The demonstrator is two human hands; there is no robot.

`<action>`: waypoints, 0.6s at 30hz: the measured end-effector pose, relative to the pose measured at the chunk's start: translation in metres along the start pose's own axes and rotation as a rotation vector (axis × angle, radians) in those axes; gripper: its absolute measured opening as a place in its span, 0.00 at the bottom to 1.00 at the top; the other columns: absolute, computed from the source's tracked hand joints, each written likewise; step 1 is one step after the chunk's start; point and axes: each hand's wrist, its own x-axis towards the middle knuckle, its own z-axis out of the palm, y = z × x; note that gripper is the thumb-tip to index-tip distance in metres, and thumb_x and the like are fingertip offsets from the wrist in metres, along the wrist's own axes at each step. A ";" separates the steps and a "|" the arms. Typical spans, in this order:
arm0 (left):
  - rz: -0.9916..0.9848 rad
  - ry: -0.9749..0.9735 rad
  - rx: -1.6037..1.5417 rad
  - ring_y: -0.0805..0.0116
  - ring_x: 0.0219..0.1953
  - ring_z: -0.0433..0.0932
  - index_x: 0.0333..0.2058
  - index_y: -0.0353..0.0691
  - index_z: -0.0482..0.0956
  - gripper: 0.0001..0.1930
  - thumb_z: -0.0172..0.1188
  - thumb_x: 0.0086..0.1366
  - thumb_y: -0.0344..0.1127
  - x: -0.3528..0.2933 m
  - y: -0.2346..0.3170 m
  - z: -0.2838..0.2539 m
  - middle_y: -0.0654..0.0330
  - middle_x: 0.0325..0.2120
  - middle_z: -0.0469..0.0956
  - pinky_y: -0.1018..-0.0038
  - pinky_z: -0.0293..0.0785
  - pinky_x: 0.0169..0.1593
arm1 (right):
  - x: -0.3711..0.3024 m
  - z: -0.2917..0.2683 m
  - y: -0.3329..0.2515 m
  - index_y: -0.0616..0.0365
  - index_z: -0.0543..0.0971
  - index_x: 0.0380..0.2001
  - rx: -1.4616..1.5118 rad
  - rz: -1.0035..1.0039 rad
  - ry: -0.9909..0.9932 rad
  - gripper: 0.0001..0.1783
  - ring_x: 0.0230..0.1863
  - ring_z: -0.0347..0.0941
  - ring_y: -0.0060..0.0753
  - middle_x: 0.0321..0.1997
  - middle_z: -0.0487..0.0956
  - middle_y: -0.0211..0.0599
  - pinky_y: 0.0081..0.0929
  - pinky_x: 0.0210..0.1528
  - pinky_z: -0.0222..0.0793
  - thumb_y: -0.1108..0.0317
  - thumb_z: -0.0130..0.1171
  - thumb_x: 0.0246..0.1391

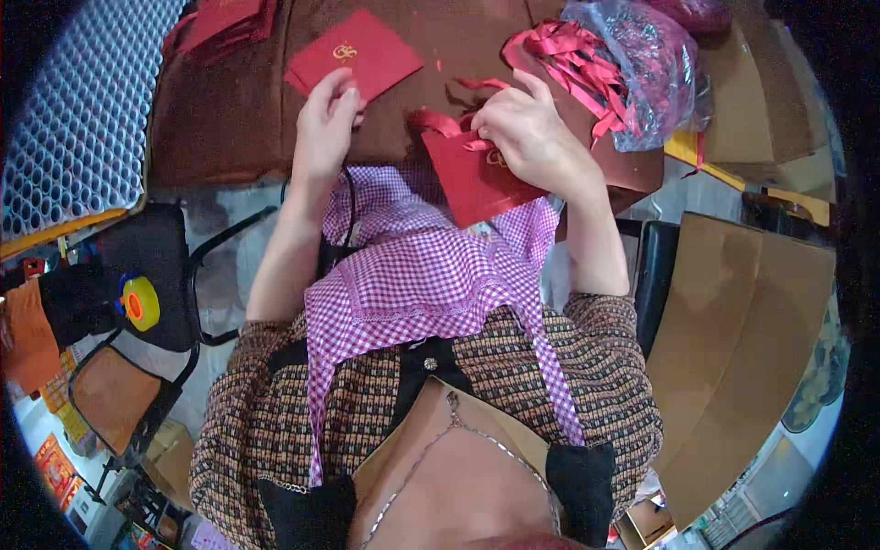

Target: The person assembles gift bags by hand, threading a pink ribbon through the holes of a red bag and tying it into a knot. After completing a bag, they place it onto a stack and pick up another bag and ribbon to repeat the process.

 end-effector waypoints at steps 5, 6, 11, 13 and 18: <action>-0.322 -0.525 -0.121 0.72 0.44 0.73 0.51 0.32 0.69 0.19 0.53 0.65 0.36 -0.032 -0.014 0.014 0.60 0.44 0.75 0.73 0.70 0.49 | 0.001 0.014 0.001 0.57 0.77 0.31 -0.076 0.026 0.177 0.07 0.42 0.73 0.37 0.31 0.77 0.33 0.43 0.59 0.56 0.77 0.56 0.46; -0.275 -0.584 -0.227 0.72 0.45 0.72 0.51 0.33 0.69 0.18 0.53 0.65 0.37 -0.040 0.008 0.035 0.61 0.44 0.74 0.72 0.69 0.50 | 0.001 0.016 -0.001 0.57 0.77 0.31 -0.089 0.038 0.185 0.07 0.42 0.73 0.37 0.31 0.77 0.33 0.43 0.59 0.56 0.77 0.56 0.46; -0.282 -0.422 -0.453 0.74 0.44 0.73 0.51 0.33 0.69 0.17 0.50 0.67 0.36 -0.035 -0.014 0.048 0.61 0.44 0.75 0.75 0.69 0.50 | 0.009 0.004 0.011 0.63 0.78 0.36 0.182 0.244 0.508 0.09 0.41 0.75 0.36 0.37 0.79 0.42 0.28 0.44 0.69 0.73 0.54 0.52; -0.281 -0.422 -0.438 0.74 0.44 0.73 0.51 0.33 0.70 0.17 0.49 0.68 0.36 -0.034 -0.013 0.045 0.61 0.44 0.75 0.75 0.69 0.50 | 0.002 -0.009 0.020 0.66 0.78 0.36 0.199 0.546 0.456 0.13 0.38 0.75 0.31 0.34 0.79 0.42 0.25 0.42 0.69 0.66 0.49 0.57; -0.300 -0.475 -0.388 0.74 0.44 0.73 0.51 0.33 0.70 0.17 0.48 0.68 0.35 -0.034 -0.005 0.048 0.61 0.44 0.75 0.75 0.69 0.50 | -0.006 0.001 0.045 0.67 0.78 0.32 0.645 0.711 0.109 0.13 0.37 0.73 0.23 0.31 0.80 0.33 0.21 0.43 0.67 0.65 0.54 0.54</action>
